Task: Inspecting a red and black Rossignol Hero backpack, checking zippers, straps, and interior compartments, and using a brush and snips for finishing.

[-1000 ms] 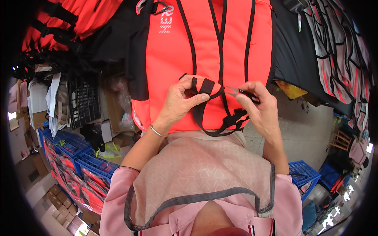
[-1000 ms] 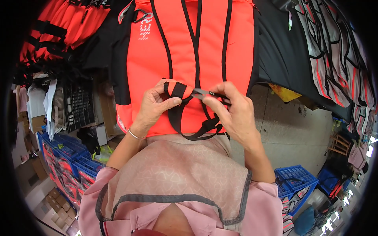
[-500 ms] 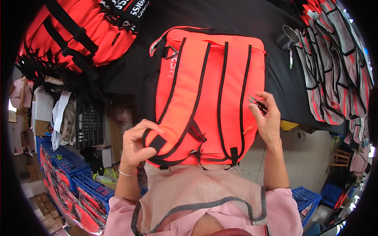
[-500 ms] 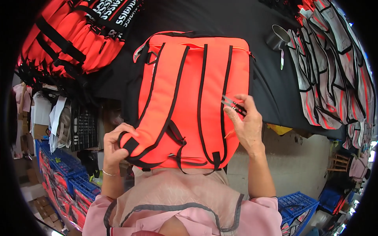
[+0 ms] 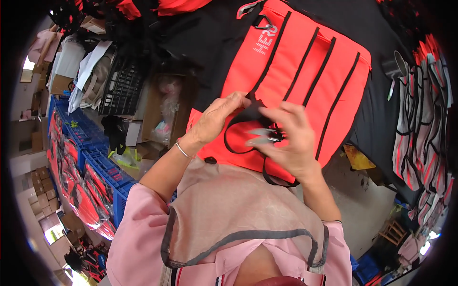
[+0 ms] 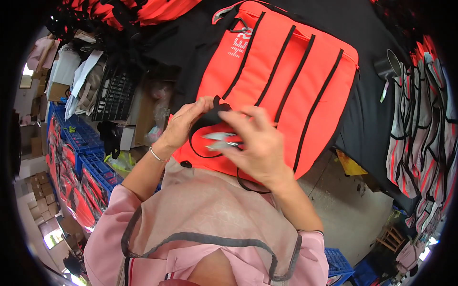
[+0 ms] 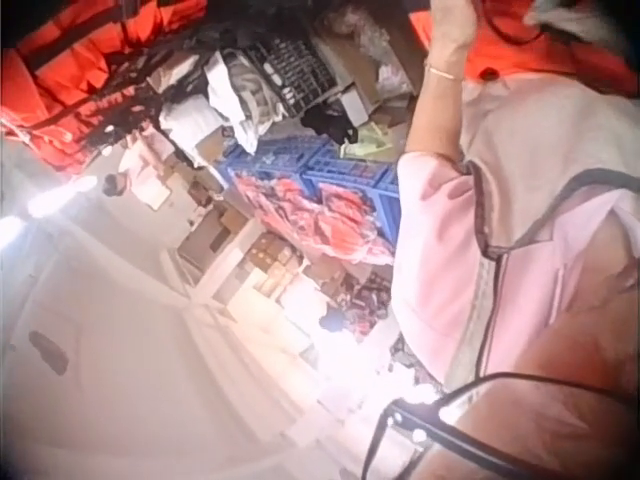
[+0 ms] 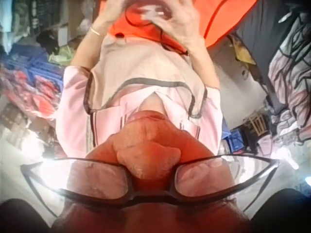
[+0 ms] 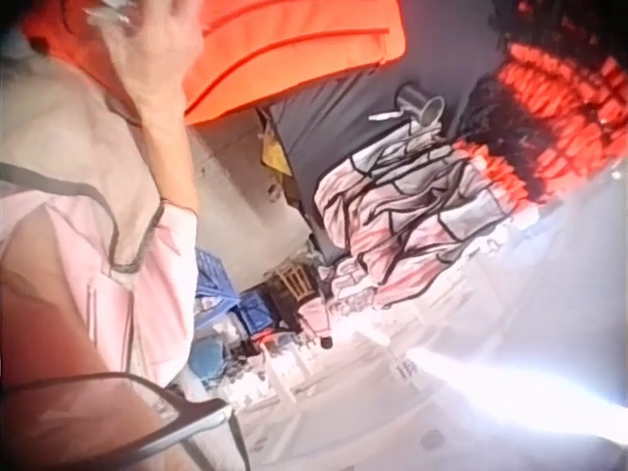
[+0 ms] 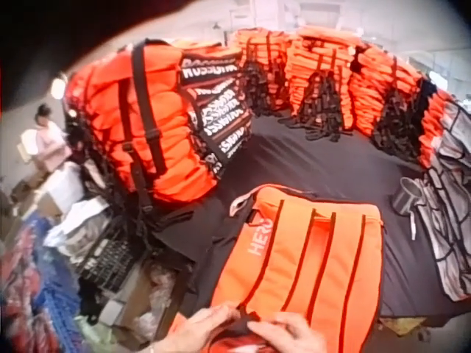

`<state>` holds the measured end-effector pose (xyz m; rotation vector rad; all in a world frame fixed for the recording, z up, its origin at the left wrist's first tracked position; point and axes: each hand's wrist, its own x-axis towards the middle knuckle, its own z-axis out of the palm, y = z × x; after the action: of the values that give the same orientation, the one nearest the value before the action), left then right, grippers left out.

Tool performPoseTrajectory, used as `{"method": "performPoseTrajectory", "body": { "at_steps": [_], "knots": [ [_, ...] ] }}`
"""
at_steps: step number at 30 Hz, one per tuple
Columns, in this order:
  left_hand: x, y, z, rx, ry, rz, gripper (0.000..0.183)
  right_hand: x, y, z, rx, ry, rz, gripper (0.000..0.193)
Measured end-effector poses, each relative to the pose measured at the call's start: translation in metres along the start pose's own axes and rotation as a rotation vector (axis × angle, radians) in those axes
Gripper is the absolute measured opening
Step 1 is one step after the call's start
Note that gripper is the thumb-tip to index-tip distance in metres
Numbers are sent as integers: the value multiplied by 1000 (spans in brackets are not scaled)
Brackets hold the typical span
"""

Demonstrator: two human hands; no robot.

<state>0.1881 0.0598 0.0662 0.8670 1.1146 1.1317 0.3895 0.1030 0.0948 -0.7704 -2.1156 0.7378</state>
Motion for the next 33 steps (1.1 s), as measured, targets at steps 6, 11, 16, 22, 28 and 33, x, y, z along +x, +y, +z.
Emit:
{"method": "performPoseTrajectory", "body": {
  "at_steps": [6, 11, 16, 22, 28, 33],
  "knots": [
    [-6, -3, 9, 449, -110, 219, 15, 1, 5, 2, -95, 172, 122, 40],
    [-3, -3, 14, 145, -173, 138, 9, 2, 41, -5, 1120, 168, 960, 10],
    [-4, -4, 6, 235, -123, 152, 15, -9, 48, -3, 1281, 81, 1024, 13],
    [-6, 23, -46, 443, 32, 347, 18, 1, 21, -82, 731, -196, 718, 34],
    [-16, 29, -103, 628, -3, 155, 8, 5, 110, -174, 86, 511, 804, 36],
    [4, 49, -123, 610, -258, 3, 9, -8, 225, -205, -389, 460, 622, 38]
  ]
}}
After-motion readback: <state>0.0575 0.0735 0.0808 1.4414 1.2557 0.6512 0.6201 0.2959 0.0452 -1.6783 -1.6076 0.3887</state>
